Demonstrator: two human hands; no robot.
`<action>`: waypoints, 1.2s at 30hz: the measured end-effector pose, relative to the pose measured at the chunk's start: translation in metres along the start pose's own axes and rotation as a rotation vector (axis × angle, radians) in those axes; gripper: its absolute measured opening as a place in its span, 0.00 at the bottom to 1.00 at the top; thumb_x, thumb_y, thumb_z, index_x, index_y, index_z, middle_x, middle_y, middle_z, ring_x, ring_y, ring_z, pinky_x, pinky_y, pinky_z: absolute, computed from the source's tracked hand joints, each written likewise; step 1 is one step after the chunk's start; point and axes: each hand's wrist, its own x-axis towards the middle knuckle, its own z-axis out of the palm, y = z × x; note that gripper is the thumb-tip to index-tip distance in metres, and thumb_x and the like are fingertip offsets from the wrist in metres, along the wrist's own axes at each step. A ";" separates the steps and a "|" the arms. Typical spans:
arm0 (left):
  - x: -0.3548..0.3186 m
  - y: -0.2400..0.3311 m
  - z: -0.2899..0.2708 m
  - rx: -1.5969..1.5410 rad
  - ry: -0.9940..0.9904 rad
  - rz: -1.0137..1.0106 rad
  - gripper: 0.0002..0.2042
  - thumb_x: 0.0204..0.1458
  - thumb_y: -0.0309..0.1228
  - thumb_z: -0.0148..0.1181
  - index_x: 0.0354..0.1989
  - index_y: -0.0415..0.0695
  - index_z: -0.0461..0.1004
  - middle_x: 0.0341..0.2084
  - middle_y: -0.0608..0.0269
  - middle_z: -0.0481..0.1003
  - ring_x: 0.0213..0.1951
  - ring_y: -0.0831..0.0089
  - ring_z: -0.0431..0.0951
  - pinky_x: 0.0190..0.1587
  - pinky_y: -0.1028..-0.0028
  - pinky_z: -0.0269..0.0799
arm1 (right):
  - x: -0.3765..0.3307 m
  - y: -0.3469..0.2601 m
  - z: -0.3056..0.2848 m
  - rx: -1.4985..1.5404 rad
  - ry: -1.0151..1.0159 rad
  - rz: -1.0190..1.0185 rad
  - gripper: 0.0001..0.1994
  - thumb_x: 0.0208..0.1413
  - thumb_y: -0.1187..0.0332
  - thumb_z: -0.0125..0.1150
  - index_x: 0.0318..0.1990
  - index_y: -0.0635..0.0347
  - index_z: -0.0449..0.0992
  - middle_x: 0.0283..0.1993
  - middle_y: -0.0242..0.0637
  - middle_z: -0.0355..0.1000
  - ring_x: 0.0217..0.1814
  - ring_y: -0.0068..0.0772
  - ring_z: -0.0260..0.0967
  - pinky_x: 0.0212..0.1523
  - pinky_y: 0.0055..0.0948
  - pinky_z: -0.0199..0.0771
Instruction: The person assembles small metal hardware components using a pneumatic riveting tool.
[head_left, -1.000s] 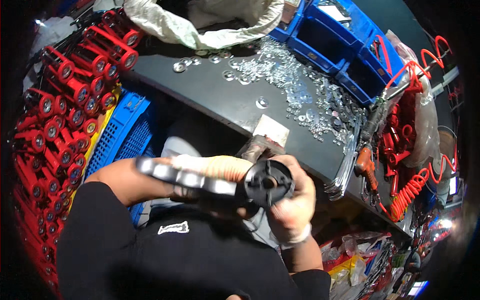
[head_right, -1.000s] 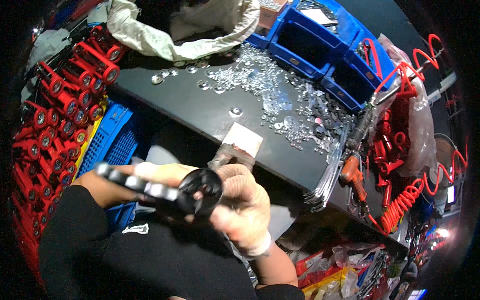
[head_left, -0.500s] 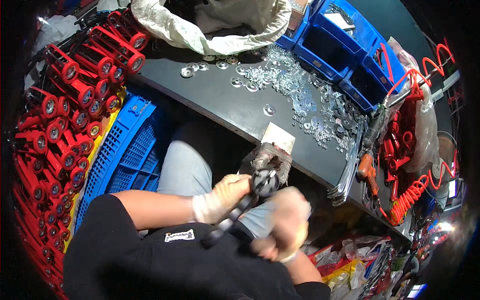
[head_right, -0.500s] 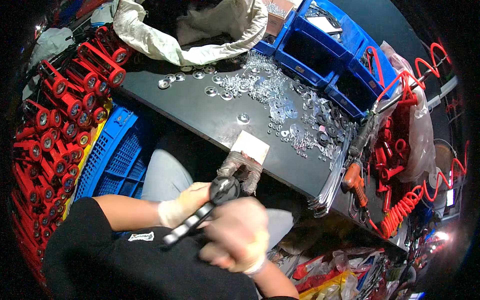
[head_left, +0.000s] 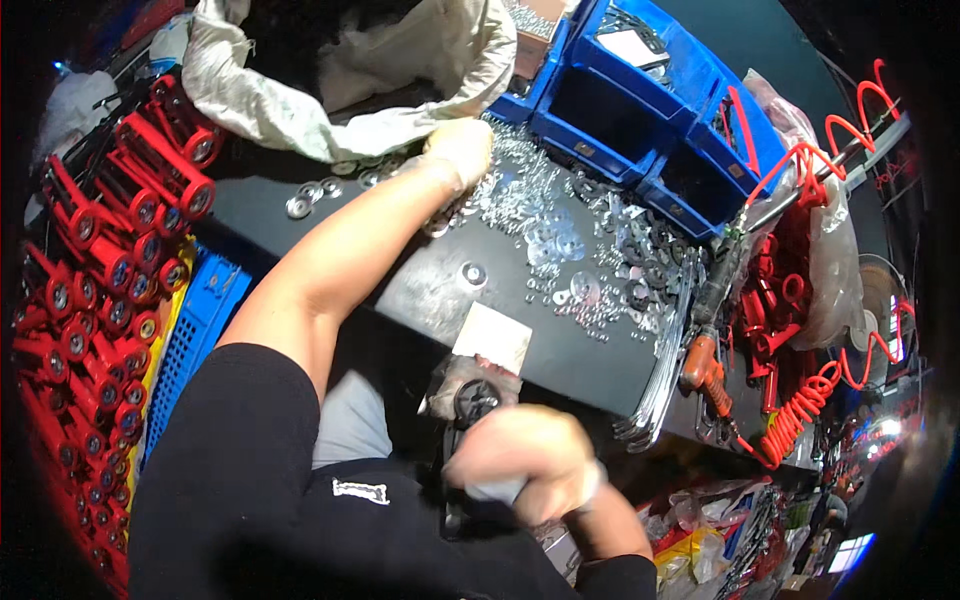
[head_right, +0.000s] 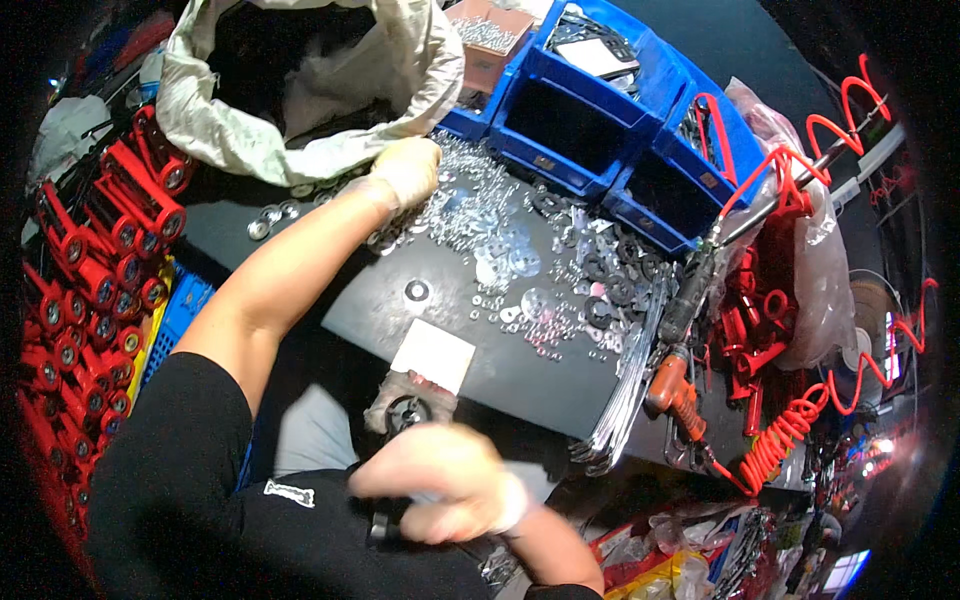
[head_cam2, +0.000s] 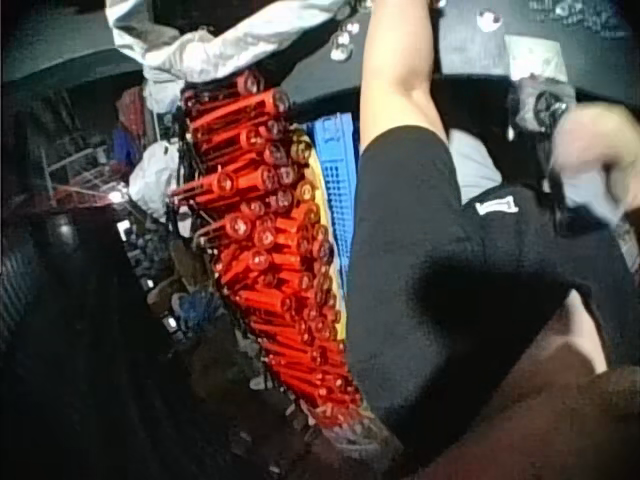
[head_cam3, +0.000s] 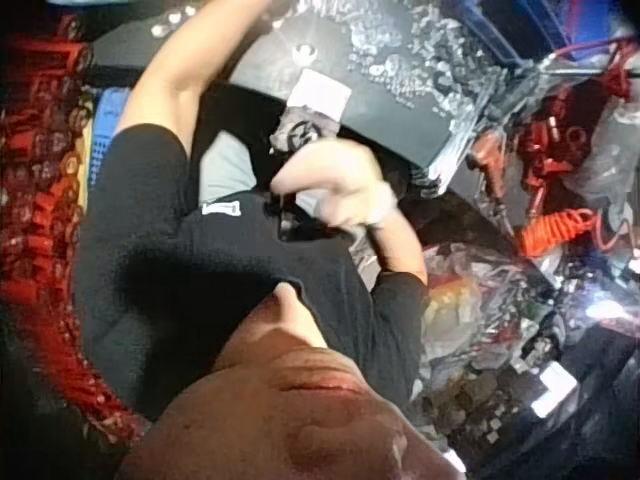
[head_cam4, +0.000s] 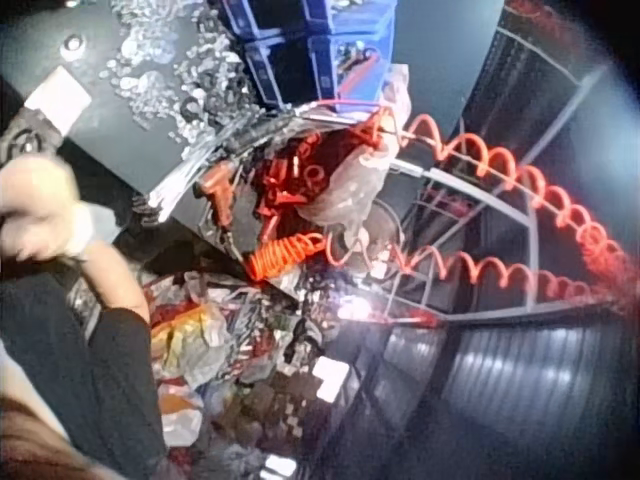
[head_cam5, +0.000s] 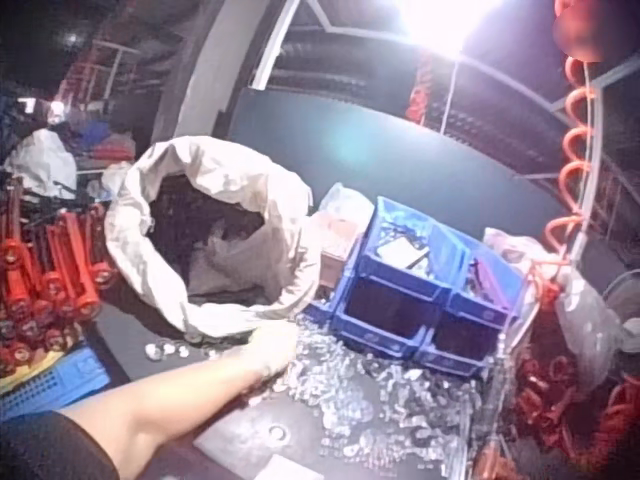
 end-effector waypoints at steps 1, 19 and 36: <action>0.011 0.003 0.004 0.047 -0.014 0.018 0.11 0.47 0.28 0.51 0.36 0.40 0.76 0.33 0.44 0.77 0.38 0.52 0.78 0.42 0.60 0.72 | -0.010 -0.002 -0.028 -0.254 0.177 0.188 0.15 0.51 0.58 0.56 0.37 0.59 0.79 0.32 0.38 0.76 0.37 0.40 0.75 0.41 0.35 0.73; 0.004 0.011 0.012 -0.713 0.149 0.008 0.10 0.50 0.28 0.56 0.42 0.45 0.76 0.36 0.54 0.78 0.40 0.65 0.77 0.46 0.71 0.70 | -0.029 0.041 -0.172 -0.130 1.086 0.669 0.12 0.53 0.64 0.58 0.42 0.59 0.72 0.30 0.33 0.71 0.24 0.22 0.67 0.23 0.21 0.69; -0.183 0.063 -0.050 -1.220 0.155 0.803 0.11 0.55 0.25 0.54 0.47 0.38 0.73 0.38 0.58 0.77 0.40 0.71 0.77 0.46 0.72 0.72 | -0.039 0.008 -0.045 -0.061 1.023 0.772 0.15 0.55 0.71 0.59 0.50 0.65 0.72 0.30 0.27 0.70 0.24 0.12 0.59 0.26 0.12 0.61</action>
